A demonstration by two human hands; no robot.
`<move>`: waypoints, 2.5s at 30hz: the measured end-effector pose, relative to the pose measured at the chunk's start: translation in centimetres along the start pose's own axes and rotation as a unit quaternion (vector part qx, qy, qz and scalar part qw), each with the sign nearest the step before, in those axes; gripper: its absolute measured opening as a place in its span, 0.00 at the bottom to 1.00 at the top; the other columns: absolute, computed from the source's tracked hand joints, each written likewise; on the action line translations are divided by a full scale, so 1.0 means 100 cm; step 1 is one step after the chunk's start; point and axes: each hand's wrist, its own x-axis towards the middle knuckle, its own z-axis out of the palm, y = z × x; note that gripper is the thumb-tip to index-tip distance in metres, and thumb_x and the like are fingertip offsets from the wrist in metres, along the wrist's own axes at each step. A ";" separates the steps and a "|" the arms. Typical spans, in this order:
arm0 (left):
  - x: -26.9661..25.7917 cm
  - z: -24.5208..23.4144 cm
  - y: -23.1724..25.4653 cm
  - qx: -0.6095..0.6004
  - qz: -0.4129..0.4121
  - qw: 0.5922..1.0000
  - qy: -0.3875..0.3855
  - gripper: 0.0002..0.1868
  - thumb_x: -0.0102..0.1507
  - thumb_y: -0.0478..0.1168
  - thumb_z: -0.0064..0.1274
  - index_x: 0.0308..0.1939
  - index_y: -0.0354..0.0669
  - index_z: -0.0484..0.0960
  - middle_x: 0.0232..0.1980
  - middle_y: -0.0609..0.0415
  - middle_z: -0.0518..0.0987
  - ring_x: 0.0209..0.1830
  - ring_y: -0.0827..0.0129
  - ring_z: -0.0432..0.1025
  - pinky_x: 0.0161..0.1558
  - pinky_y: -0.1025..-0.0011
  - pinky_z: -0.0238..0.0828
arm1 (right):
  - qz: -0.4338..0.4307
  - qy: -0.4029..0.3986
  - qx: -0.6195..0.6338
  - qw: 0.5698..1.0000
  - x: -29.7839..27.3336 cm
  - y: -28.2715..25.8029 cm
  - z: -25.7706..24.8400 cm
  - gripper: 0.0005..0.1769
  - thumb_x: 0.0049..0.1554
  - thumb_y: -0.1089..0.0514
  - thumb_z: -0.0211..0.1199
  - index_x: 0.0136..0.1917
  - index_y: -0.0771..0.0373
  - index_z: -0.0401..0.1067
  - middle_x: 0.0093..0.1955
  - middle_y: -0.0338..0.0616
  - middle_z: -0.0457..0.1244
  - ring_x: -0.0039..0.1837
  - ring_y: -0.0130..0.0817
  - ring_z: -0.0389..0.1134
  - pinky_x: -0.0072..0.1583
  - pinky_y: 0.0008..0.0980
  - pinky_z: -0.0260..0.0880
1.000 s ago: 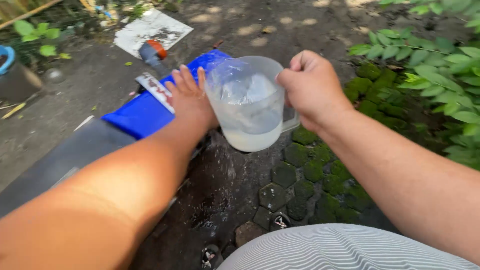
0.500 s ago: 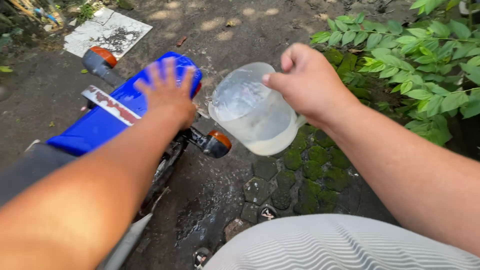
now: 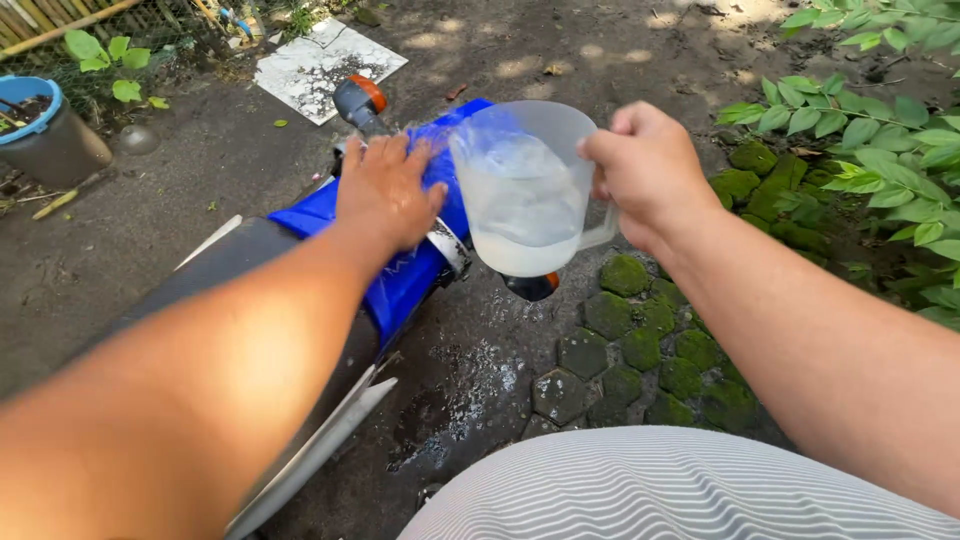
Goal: The person is washing the body of a motorcycle using a plastic cup to pour soapy water and then rubbing the surfaces with their hands.
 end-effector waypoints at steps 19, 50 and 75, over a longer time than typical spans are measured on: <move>0.047 -0.018 0.073 -0.021 0.038 0.984 -0.176 0.49 0.60 0.57 0.58 0.83 0.83 0.50 0.81 0.40 0.57 0.84 0.41 0.47 0.77 0.24 0.26 | 0.038 0.114 0.000 0.993 -0.078 0.014 -0.066 0.16 0.54 0.69 0.62 0.34 0.56 0.57 0.30 0.37 0.57 0.31 0.30 0.58 0.35 0.32 0.57; -0.181 0.015 -0.057 -0.056 -0.134 0.973 0.180 0.43 0.65 0.65 0.45 0.74 0.39 0.63 0.79 0.39 0.57 0.80 0.46 0.45 0.73 0.47 0.36 | 0.018 -0.010 0.030 0.999 -0.100 -0.036 0.045 0.16 0.53 0.67 0.66 0.39 0.56 0.59 0.33 0.35 0.59 0.33 0.26 0.59 0.36 0.29 0.57; -0.113 -0.005 -0.058 -0.084 -0.180 0.980 -0.001 0.43 0.64 0.62 0.44 0.76 0.42 0.59 0.78 0.44 0.56 0.76 0.34 0.39 0.68 0.31 0.28 | 0.030 0.069 0.045 0.996 -0.143 -0.012 0.038 0.16 0.57 0.68 0.64 0.39 0.57 0.57 0.31 0.37 0.56 0.32 0.29 0.55 0.38 0.31 0.60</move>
